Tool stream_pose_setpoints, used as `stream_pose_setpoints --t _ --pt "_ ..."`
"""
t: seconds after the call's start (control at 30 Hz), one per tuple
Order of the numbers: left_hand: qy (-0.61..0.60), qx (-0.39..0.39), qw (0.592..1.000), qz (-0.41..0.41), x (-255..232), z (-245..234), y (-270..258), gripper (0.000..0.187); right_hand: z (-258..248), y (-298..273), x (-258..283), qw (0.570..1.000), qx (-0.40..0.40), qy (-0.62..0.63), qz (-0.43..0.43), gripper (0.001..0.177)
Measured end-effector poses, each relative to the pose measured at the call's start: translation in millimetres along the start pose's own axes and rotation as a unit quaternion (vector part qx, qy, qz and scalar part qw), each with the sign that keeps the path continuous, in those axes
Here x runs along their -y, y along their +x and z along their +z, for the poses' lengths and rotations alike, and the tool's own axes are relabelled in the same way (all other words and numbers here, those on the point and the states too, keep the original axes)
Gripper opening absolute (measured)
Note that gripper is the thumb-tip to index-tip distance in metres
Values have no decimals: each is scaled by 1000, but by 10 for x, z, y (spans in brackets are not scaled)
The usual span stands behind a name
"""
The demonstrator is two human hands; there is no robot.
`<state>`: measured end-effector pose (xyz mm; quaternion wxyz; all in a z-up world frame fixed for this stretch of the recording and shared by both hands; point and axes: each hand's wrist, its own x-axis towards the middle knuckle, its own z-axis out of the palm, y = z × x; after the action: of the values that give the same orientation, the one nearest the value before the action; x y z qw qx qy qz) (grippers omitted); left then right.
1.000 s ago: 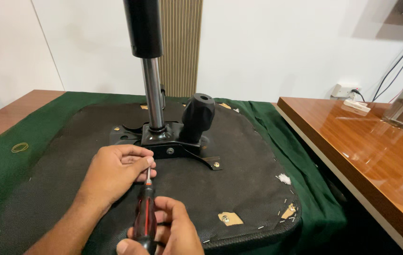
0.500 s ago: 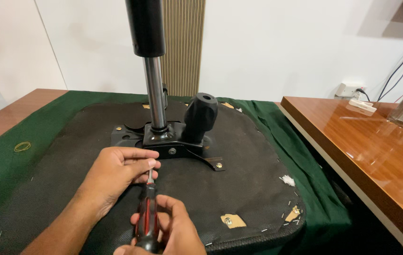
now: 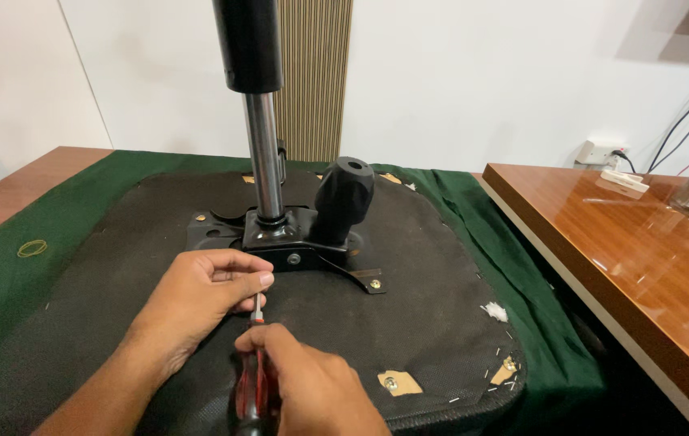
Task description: The person uses a screwdriver to tighten screws on the underside of an office chair base, securing the central gas lift column to the base plate. The person works on one screw at a time, rotating the chair base as needed to access each fastener.
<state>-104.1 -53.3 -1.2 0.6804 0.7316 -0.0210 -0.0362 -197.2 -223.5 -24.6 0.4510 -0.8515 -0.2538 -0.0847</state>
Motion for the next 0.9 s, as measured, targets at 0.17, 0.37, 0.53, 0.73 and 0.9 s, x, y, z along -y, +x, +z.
stream_pose_setpoints --t 0.17,0.37,0.53,0.73,0.9 --pt "5 9 1000 -7 -9 18 -17 24 -250 115 96 982 94 74 143 57" --pt "-43 175 984 -20 9 -96 -93 34 -277 108 47 922 111 343 144 50" --pt "-38 171 982 -65 -42 -145 -138 36 -316 100 -9 860 125 464 170 41" --pt "-36 150 987 -49 -1 -118 -116 31 -298 107 81 927 103 312 179 42" --pt "14 114 993 -17 32 -81 -106 23 -236 92 141 966 56 200 152 61"
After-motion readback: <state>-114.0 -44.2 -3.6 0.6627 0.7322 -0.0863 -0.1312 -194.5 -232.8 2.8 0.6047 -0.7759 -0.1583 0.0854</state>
